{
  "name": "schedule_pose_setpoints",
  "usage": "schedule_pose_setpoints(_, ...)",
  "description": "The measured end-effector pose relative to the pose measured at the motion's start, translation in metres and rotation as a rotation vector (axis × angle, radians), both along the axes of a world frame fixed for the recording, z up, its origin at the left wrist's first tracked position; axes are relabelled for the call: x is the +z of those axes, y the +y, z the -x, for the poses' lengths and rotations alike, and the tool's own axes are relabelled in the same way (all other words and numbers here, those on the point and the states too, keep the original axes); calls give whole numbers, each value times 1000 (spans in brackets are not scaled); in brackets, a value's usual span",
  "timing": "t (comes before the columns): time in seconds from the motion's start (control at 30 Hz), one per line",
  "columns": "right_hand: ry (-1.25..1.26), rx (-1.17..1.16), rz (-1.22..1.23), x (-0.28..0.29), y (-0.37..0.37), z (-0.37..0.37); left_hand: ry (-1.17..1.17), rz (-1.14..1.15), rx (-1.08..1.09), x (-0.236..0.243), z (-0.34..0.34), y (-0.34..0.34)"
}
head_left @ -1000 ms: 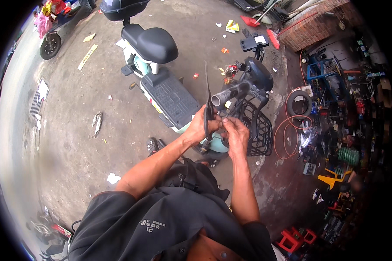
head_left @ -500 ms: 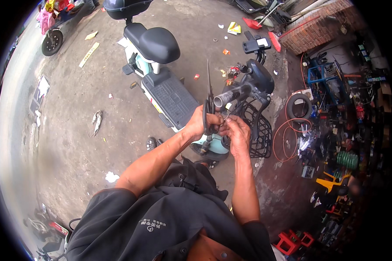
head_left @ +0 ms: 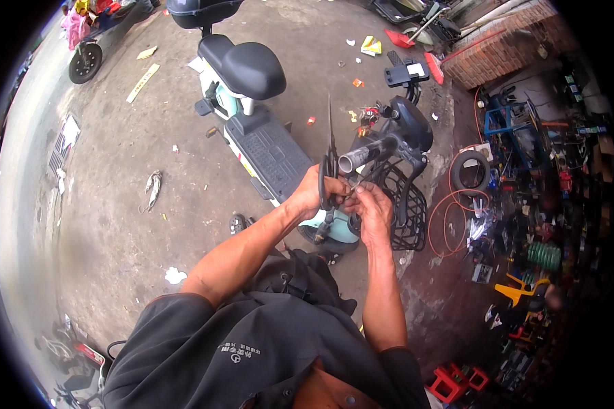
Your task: The person uses scissors to cut off a rubber handle grip from an electric scooter, manipulates electrical wires, and uses a screwdriver to secure the handlebar components.
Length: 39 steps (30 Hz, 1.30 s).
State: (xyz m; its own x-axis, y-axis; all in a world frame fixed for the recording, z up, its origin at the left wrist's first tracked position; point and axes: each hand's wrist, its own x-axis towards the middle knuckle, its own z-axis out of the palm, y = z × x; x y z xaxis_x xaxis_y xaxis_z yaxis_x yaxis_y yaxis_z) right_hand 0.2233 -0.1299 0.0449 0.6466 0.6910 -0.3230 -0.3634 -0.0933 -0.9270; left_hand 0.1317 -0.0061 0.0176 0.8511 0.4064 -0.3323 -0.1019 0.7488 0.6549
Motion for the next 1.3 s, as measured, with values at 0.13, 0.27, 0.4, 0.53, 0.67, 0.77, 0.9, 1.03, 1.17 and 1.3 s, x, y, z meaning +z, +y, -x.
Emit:
schedule_pose_setpoints(0.13,-56,13,37,-3,1,0,33,-5,-18,-2,0,2)
schedule_pose_setpoints(0.27,-136,32,82,-10,1,-2,51,-16,-16,2,0,2)
schedule_pose_setpoints(0.4,-110,52,54,-11,0,-3,76,-28,-46,-2,-1,4)
schedule_pose_setpoints(0.53,-28,58,6,-10,3,-5,43,-84,-35,-11,-4,7)
schedule_pose_setpoints(0.67,-21,30,11,1,11,1,69,-129,10,-7,-6,8)
schedule_pose_setpoints(0.77,-98,94,66,1,10,-5,58,-129,30,-7,-6,8)
schedule_pose_setpoints(0.9,-155,188,80,1,7,-13,28,-26,80,-8,-10,5)
schedule_pose_setpoints(1.03,-261,216,66,1,6,-15,41,53,90,-15,-12,5)
schedule_pose_setpoints(1.17,-176,229,42,-5,4,-18,-26,121,71,-16,-10,5)
schedule_pose_setpoints(1.3,15,193,-32,-5,2,-15,-65,132,37,-9,-10,6)
